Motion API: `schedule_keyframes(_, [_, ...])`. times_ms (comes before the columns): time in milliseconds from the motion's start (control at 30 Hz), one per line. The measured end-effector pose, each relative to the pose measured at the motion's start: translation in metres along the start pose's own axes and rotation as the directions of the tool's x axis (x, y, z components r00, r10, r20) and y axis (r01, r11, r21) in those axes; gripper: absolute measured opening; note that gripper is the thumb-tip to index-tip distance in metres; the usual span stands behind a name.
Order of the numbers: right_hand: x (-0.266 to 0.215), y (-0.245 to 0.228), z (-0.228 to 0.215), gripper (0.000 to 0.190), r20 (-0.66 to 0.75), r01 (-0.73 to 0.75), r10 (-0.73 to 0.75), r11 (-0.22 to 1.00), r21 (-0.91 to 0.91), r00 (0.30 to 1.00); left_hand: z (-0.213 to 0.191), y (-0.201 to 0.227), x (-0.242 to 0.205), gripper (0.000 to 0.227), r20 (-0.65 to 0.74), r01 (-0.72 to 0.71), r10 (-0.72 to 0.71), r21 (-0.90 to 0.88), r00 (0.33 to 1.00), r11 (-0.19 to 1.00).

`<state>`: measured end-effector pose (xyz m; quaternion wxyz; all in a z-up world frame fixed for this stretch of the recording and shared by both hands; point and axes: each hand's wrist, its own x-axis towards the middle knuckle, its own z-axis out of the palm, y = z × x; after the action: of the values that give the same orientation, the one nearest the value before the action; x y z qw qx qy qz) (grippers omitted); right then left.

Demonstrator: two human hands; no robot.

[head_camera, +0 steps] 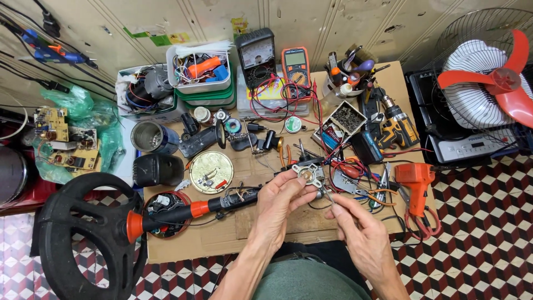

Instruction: Repairing a small motor component, possibly a carburetor part, by dismantling a clip with pliers and applying oil.

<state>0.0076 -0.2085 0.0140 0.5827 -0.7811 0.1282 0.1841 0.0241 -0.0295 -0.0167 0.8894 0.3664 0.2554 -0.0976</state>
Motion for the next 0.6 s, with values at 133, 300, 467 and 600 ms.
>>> schedule_keyframes(133, [0.007,-0.015,0.003,0.037,0.018,-0.037,0.039,0.991,-0.129,0.999,0.003,0.002,-0.004,0.03,-0.029,-0.016,0.017,0.03,0.999,0.999])
schedule_keyframes(300, [0.009,-0.02,0.004,0.042,0.074,0.085,-0.074,0.984,-0.158,0.995,0.005,0.004,-0.004,0.032,-0.063,-0.082,0.094,0.165,0.994,0.983])
schedule_keyframes(467, [0.009,-0.027,0.007,0.044,0.101,0.063,-0.047,0.985,-0.162,0.994,0.003,-0.005,-0.003,0.033,-0.045,-0.135,0.147,0.198,0.988,0.971])
schedule_keyframes(600, [0.01,-0.028,0.005,0.043,0.118,0.093,-0.074,0.983,-0.161,0.99,0.0,-0.011,0.0,0.033,-0.035,-0.141,0.15,0.19,0.988,0.972])
